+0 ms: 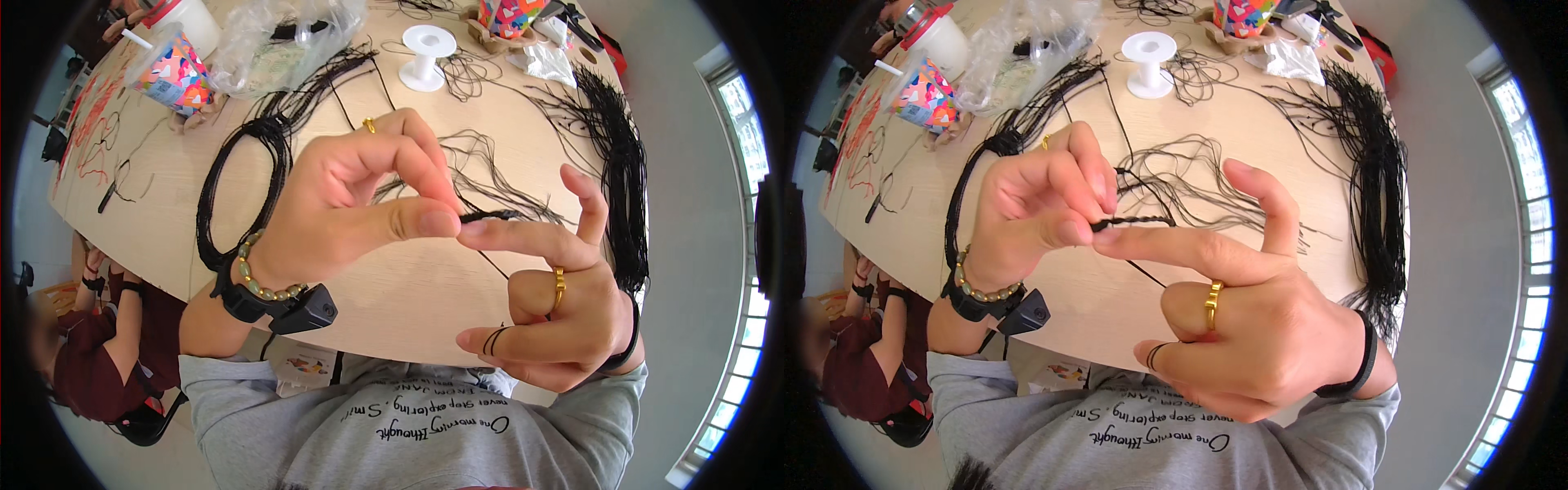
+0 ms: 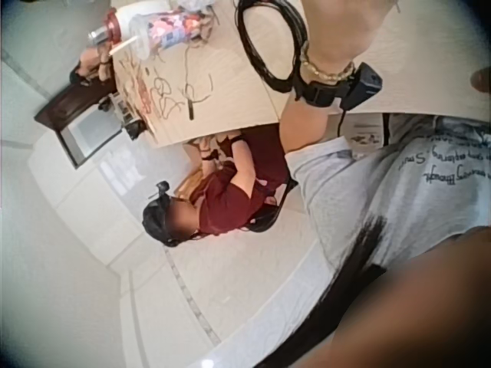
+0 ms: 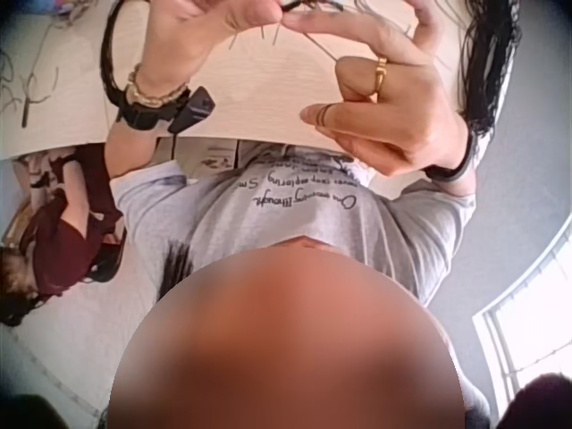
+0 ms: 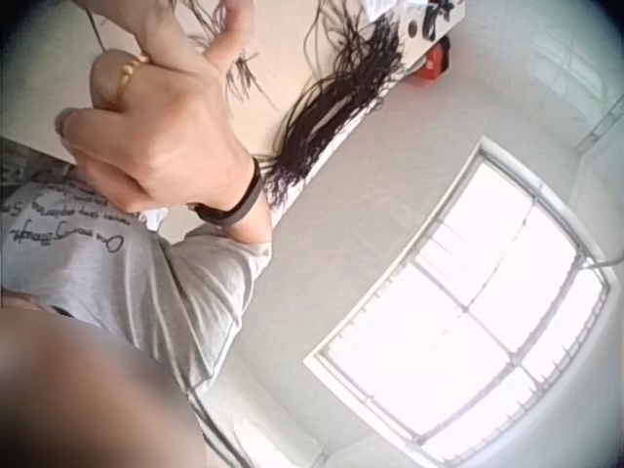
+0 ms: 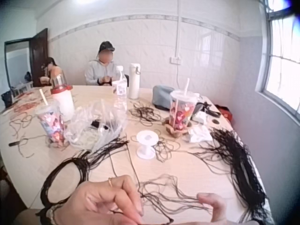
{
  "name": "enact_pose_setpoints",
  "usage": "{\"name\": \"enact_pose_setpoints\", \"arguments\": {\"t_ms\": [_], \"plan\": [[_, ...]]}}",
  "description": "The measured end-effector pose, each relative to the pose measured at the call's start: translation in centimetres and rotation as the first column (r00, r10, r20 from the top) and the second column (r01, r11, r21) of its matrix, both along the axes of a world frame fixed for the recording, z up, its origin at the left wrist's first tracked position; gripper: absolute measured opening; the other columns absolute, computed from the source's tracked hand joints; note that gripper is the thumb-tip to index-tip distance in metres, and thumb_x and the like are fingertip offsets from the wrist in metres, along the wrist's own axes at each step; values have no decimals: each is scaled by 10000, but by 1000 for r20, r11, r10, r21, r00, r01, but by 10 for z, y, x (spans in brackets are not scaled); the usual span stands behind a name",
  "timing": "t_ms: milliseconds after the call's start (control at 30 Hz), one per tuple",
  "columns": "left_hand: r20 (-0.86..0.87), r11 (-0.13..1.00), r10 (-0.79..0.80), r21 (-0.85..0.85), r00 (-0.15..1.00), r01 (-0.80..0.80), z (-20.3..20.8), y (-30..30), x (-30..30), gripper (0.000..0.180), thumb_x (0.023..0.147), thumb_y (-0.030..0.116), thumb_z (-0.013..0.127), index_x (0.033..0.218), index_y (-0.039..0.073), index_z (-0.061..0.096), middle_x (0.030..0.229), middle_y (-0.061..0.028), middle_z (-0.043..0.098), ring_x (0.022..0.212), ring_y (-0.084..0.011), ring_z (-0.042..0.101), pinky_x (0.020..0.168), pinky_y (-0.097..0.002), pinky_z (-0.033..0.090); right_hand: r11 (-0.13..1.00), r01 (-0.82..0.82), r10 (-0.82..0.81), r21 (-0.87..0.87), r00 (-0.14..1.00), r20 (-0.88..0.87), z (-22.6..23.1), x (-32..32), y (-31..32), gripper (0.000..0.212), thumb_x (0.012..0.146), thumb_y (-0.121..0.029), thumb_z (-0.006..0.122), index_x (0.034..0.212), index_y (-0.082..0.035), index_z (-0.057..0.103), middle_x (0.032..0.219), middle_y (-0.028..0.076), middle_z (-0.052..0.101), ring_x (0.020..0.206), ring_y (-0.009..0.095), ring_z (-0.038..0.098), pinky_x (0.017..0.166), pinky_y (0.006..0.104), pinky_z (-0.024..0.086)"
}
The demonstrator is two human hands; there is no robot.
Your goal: Braiding and knotting black synthetic cords into a finished bundle.
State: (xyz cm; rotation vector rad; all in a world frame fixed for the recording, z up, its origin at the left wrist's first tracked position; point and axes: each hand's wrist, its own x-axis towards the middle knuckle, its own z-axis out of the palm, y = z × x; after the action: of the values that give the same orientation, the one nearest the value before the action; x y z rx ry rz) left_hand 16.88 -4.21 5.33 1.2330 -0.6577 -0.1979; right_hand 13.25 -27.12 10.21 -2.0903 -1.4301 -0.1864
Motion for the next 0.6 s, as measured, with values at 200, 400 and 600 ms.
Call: {"name": "enact_pose_setpoints", "arguments": {"t_ms": [200, 400, 600], "plan": [[78, 996, 4, 87, 997, -11, 1, 2, 0, 145, 793, 101, 763, 828, 25, 644, 915, -68, 545, 877, -153, 549, 829, -291, 439, 998, -6, 12, 62, 996, -84, 4, 1, 0, 86, 665, -121, 667, 634, -186, 713, 478, -53, 289, 1073, 265, 641, 1111, 626, -71], [102, 991, -1, 133, 995, -12, 1, -1, -3, 129, 804, 87, 751, 833, 21, 644, 921, -66, 545, 881, -160, 545, 835, -293, 436, 998, -43, 51, 47, 978, -202, 10, 1, -11, 112, 668, -101, 649, 648, -175, 731, 470, -47, 313, 1125, 277, 619, 1101, 627, -148], [124, 987, -64, 154, 990, 45, 6, 0, 1, 151, 769, 87, 780, 801, 13, 653, 897, -67, 553, 884, -171, 552, 822, -306, 449, 988, -112, 143, 106, 917, -373, 16, 7, -17, 146, 677, -103, 636, 719, -163, 763, 470, -39, 355, 1134, 290, 612, 1103, 602, -165]]}}
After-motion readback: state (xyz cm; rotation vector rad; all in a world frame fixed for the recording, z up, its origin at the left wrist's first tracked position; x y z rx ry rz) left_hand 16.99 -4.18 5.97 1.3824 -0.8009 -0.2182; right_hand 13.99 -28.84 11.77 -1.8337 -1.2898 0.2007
